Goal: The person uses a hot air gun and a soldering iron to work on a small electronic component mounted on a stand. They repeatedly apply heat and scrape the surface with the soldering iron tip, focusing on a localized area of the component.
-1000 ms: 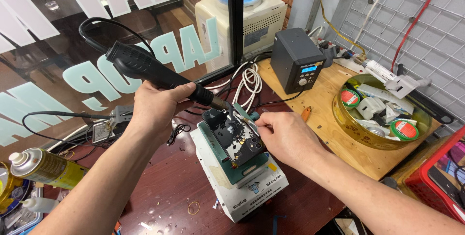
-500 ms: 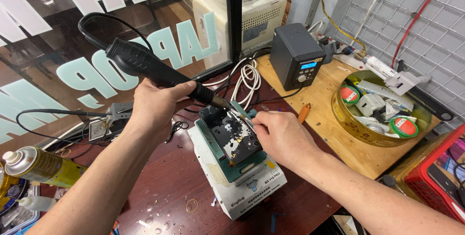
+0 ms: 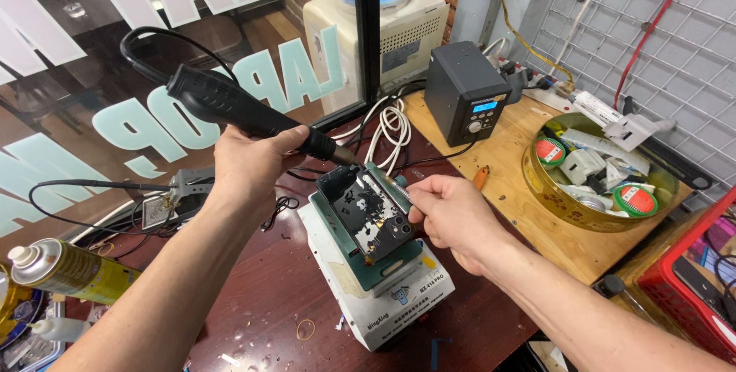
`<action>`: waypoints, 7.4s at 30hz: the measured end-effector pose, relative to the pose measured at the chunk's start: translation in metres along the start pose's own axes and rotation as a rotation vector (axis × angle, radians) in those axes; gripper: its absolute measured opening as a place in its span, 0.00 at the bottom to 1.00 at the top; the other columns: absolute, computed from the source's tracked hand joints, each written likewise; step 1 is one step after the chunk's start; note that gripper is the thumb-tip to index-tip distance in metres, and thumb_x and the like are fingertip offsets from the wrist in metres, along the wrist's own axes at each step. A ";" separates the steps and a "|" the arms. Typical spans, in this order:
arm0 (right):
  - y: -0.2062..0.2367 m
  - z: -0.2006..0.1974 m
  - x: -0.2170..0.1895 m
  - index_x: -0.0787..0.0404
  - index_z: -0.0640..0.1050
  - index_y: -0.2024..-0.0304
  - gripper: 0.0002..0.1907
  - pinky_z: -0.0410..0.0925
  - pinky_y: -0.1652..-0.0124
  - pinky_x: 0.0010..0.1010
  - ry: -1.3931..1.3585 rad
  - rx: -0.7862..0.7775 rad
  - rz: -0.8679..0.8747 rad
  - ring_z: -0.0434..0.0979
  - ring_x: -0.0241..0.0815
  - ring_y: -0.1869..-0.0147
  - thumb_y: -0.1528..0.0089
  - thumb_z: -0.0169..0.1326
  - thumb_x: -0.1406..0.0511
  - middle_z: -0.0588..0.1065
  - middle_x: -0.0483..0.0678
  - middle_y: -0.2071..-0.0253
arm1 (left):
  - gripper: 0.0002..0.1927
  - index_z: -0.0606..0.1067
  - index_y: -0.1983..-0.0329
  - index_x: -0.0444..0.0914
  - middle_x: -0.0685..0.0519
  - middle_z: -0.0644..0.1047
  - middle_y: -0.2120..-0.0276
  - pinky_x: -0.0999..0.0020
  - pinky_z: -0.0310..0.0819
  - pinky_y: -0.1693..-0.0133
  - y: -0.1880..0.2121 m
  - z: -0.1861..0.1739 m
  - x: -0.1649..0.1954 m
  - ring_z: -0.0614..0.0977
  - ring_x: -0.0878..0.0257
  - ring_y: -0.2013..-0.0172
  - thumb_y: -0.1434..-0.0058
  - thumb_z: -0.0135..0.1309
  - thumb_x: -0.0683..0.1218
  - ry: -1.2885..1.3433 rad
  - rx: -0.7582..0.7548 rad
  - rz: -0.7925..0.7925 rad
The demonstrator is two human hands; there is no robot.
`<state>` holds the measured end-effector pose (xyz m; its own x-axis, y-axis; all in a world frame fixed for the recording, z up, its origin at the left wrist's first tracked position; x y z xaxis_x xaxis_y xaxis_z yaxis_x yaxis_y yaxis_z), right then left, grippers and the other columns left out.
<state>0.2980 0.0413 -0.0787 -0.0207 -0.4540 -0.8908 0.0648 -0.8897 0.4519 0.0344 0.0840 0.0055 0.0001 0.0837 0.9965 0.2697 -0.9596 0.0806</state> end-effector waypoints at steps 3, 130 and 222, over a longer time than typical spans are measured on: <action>0.006 0.001 -0.006 0.65 0.77 0.51 0.11 0.47 0.83 0.23 -0.006 0.021 -0.003 0.55 0.28 0.82 0.34 0.51 0.66 0.71 0.46 0.73 | 0.13 0.70 0.57 0.33 0.46 0.80 0.61 0.66 0.87 0.61 -0.004 -0.005 0.004 0.86 0.58 0.63 0.43 0.60 0.35 0.111 -0.005 0.062; 0.012 0.023 -0.040 0.64 0.82 0.62 0.08 0.75 0.61 0.38 0.809 0.048 -0.480 0.87 0.51 0.63 0.38 0.55 0.66 0.83 0.55 0.69 | 0.11 0.71 0.59 0.32 0.45 0.80 0.63 0.66 0.88 0.61 -0.004 0.000 -0.005 0.86 0.58 0.65 0.42 0.60 0.35 0.070 -0.069 0.031; 0.045 0.038 -0.045 0.57 0.82 0.57 0.10 0.73 0.59 0.48 1.008 0.251 -0.451 0.82 0.60 0.60 0.37 0.52 0.65 0.81 0.59 0.67 | 0.12 0.69 0.56 0.30 0.41 0.80 0.61 0.63 0.87 0.61 0.019 -0.036 0.002 0.87 0.52 0.63 0.40 0.57 0.36 0.231 -0.071 -0.055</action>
<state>0.2638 0.0198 -0.0166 0.8292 0.0556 -0.5562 0.0506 -0.9984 -0.0244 0.0047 0.0557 0.0101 -0.2353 0.0805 0.9686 0.1945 -0.9725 0.1281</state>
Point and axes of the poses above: each hand's wrist, its own y-axis away from the middle knuckle, its own z-axis out of the palm, x = y × z, the point moved 6 cm from there along -y, towards the middle knuckle
